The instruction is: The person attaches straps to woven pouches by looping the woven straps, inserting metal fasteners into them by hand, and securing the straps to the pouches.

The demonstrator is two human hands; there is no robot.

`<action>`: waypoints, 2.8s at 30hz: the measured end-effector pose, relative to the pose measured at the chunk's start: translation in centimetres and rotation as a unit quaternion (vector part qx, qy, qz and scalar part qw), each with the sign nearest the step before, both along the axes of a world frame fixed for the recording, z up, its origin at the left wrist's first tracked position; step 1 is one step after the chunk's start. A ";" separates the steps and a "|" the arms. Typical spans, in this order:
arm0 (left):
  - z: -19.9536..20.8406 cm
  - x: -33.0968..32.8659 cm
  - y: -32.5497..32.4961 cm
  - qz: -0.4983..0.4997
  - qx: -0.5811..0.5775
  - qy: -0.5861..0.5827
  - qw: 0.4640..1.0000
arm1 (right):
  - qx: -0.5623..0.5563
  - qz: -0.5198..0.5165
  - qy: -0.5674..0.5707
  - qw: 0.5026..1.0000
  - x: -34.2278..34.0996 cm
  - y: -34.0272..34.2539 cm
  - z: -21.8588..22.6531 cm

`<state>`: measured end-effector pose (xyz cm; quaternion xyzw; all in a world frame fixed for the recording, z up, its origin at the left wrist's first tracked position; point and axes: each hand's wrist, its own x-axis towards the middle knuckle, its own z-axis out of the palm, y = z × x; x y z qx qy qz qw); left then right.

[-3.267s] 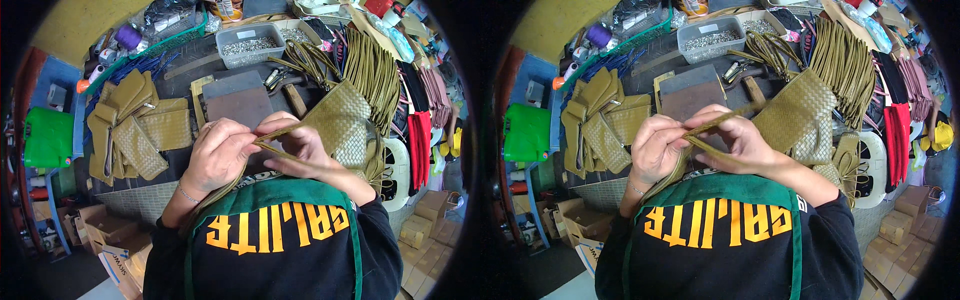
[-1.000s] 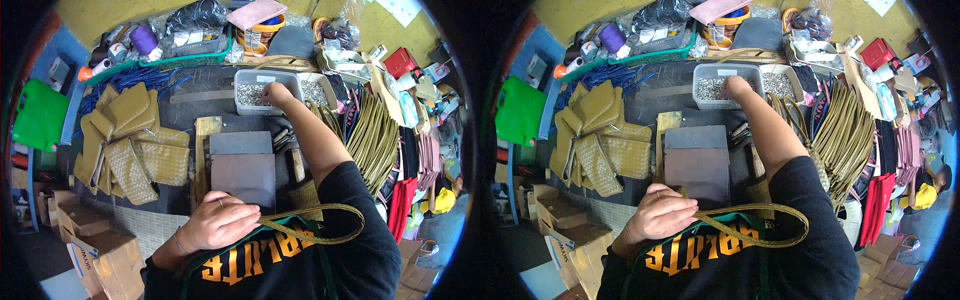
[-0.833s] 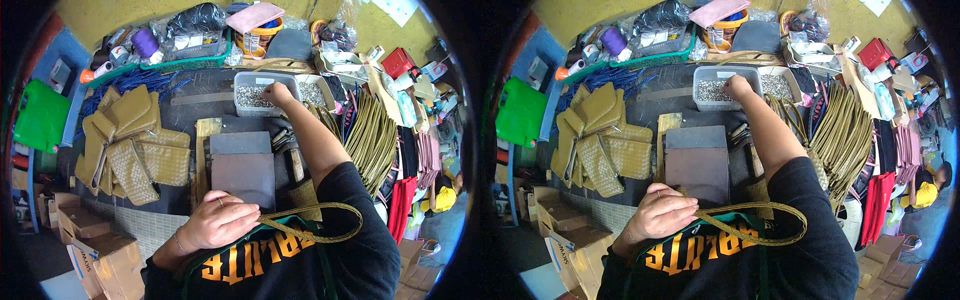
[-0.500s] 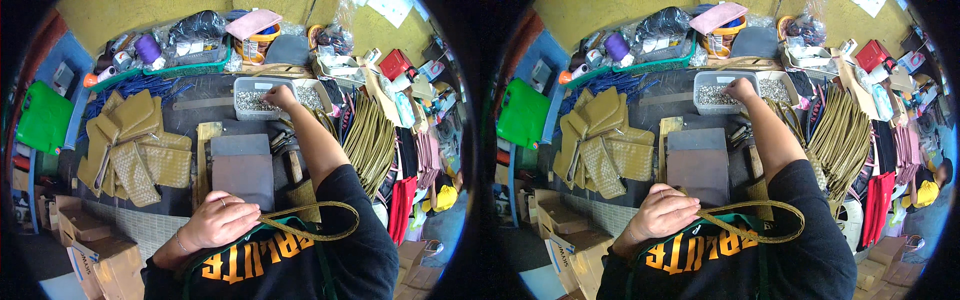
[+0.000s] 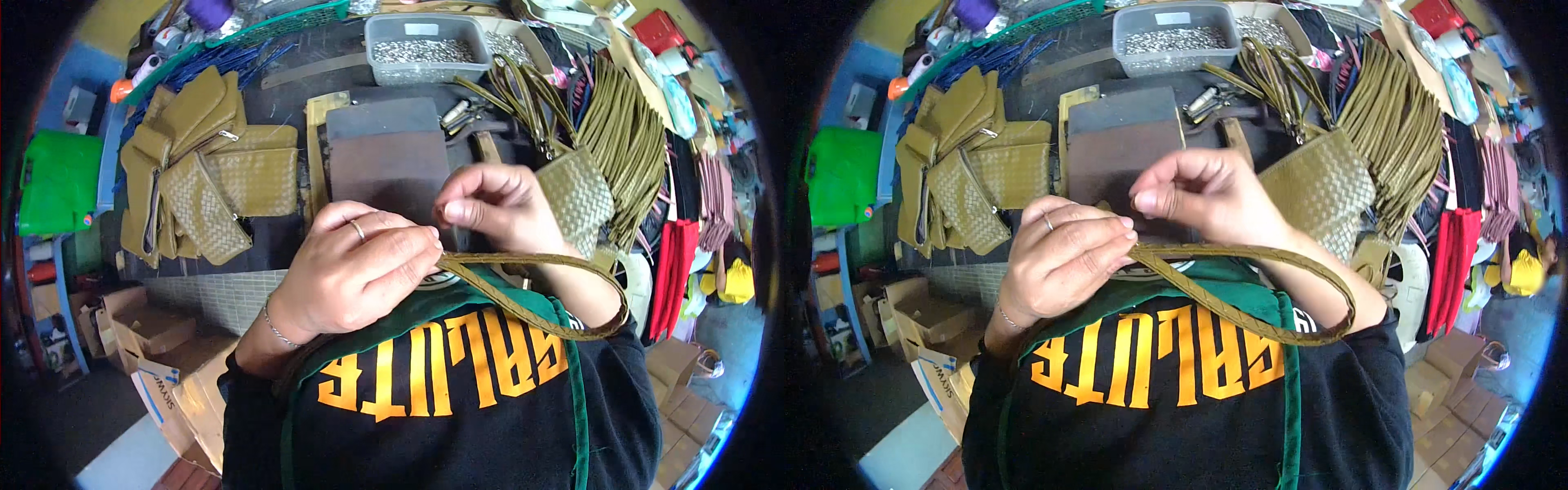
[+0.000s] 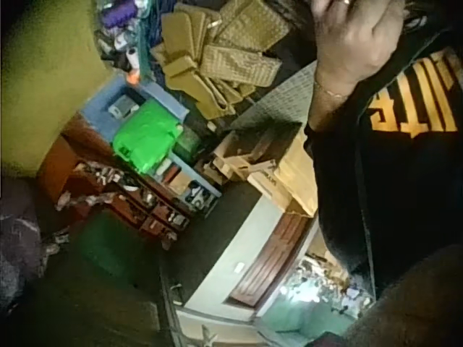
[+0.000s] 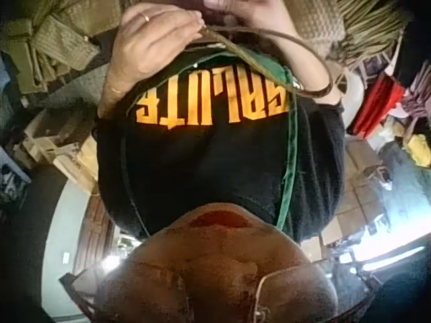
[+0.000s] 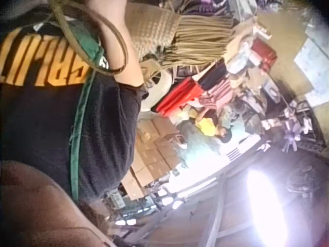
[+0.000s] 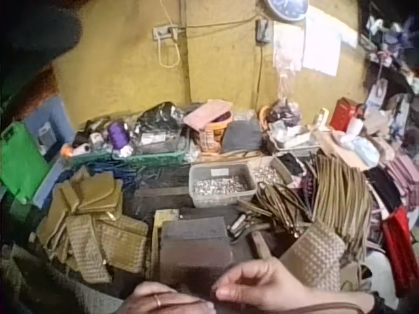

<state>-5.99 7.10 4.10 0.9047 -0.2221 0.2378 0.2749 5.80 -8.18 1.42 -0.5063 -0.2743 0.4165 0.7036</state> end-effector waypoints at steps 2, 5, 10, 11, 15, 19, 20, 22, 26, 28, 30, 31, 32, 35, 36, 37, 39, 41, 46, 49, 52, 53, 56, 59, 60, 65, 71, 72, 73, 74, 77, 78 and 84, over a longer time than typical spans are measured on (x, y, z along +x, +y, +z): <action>-0.3 -0.2 -0.3 -0.004 0.007 -0.025 1.000 | 0.028 -0.005 0.052 0.998 -1.6 -1.2 -0.3; -0.5 -0.8 -0.6 -0.008 0.035 -0.030 0.999 | 0.043 -0.007 0.060 0.997 -2.9 -2.0 -0.2; -0.3 -1.9 -1.1 -0.020 0.040 -0.045 0.998 | 0.048 -0.011 0.005 0.999 -4.4 -2.6 -0.1; -0.4 -2.0 -1.1 -0.022 0.037 -0.042 0.998 | 0.051 -0.011 -0.008 0.999 -4.6 -2.7 -0.2; -0.3 -2.2 -1.1 -0.032 0.029 -0.040 0.998 | 0.078 -0.010 -0.060 0.995 -5.0 -2.9 -0.6; -0.5 -2.2 -0.9 -0.043 0.024 -0.037 0.998 | 0.093 -0.007 -0.155 0.983 -4.9 -3.1 -0.4; -0.4 -2.2 -0.8 -0.043 0.020 -0.036 0.998 | 0.105 0.010 -0.161 0.981 -4.7 -3.3 -0.8; -0.5 -2.1 -0.7 -0.043 0.015 -0.036 0.998 | 0.114 0.018 -0.168 0.979 -4.6 -3.6 -1.0; -0.9 -1.8 -0.6 -0.017 -0.002 -0.026 1.000 | 0.092 -0.013 -0.195 0.976 -5.2 -3.0 -0.8; -0.8 -1.6 -0.7 -0.016 -0.008 -0.026 1.000 | 0.057 -0.078 -0.255 0.962 -5.4 -2.5 -0.8; -0.7 -1.4 -0.7 0.001 -0.031 -0.001 1.000 | 0.076 -0.104 -0.286 0.949 -5.6 -1.6 -1.1; -0.6 -1.3 -0.6 0.001 -0.030 -0.002 1.000 | 0.095 -0.130 -0.316 0.935 -5.6 -1.3 -1.1; -0.4 -1.3 -0.5 0.000 -0.031 0.025 0.999 | 0.092 -0.120 -0.340 0.928 -5.4 -1.3 -1.1; 0.2 -1.5 -0.4 0.024 -0.068 0.098 0.993 | 0.028 -0.129 -0.319 0.939 -5.5 -1.3 -1.0; 0.3 -1.6 -0.4 0.046 -0.103 0.146 0.983 | 0.005 -0.126 -0.284 0.951 -5.7 -1.4 -1.1; 0.3 -1.4 -0.5 0.047 -0.104 0.145 0.983 | 0.005 -0.125 -0.285 0.950 -5.6 -1.3 -1.1; 0.3 -1.1 -0.9 0.066 -0.099 0.134 0.984 | 0.026 -0.124 -0.313 0.941 -5.5 -1.0 -1.0; -0.2 -1.0 -1.2 0.023 -0.136 0.169 0.976 | 0.035 -0.136 -0.326 0.935 -5.4 -0.7 -1.4; -1.0 -0.9 -1.1 0.040 -0.112 0.123 0.985 | 0.042 -0.137 -0.266 0.953 -5.6 -0.4 -2.1; -1.2 -0.9 -1.4 0.045 -0.123 0.122 0.984 | 0.069 -0.157 -0.225 0.959 -5.9 -0.3 -2.4; -1.0 -0.8 -1.6 0.051 -0.181 0.134 0.973 | 0.070 -0.136 -0.159 0.975 -5.7 -0.2 -2.3; -0.9 -0.8 -1.5 0.051 -0.179 0.130 0.974 | 0.073 -0.136 -0.162 0.975 -5.7 -0.3 -2.3; -0.5 -1.3 -1.1 0.038 -0.217 0.188 0.957 | 0.099 -0.122 -0.092 0.983 -5.5 -0.6 -2.7; -0.2 -1.4 -1.2 0.048 -0.139 0.133 0.980 | 0.106 -0.107 -0.105 0.983 -5.4 -0.7 -2.2; 0.0 -1.5 -1.4 0.064 -0.120 0.100 0.986 | 0.079 -0.105 -0.177 0.975 -5.1 -0.9 -2.1; 0.0 -1.8 -1.5 0.085 -0.066 0.080 0.991 | 0.074 -0.106 -0.201 0.971 -5.3 -0.8 -2.2; 0.1 -2.0 -1.7 0.081 -0.188 0.147 0.968 | 0.076 -0.124 -0.176 0.974 -5.6 -0.7 -2.5; 0.0 -2.0 -1.7 0.089 -0.220 0.163 0.958 | 0.079 -0.126 -0.156 0.976 -5.6 -0.7 -2.5; 0.0 -2.0 -1.6 0.089 -0.220 0.162 0.958 | 0.079 -0.125 -0.157 0.976 -5.5 -0.7 -2.4; 0.1 -1.9 -1.5 0.089 -0.204 0.155 0.963 | 0.077 -0.134 -0.169 0.973 -5.4 -0.8 -2.4; 0.2 -1.9 -1.3 0.093 -0.164 0.144 0.971 | 0.068 -0.139 -0.177 0.972 -5.1 -1.1 -2.3; 0.3 -1.9 -1.3 0.096 -0.141 0.140 0.975 | 0.058 -0.147 -0.170 0.973 -5.1 -1.2 -2.2; 0.3 -1.7 -1.1 0.080 -0.129 0.146 0.978 | 0.150 -0.213 -0.032 0.965 -5.1 -1.0 -3.2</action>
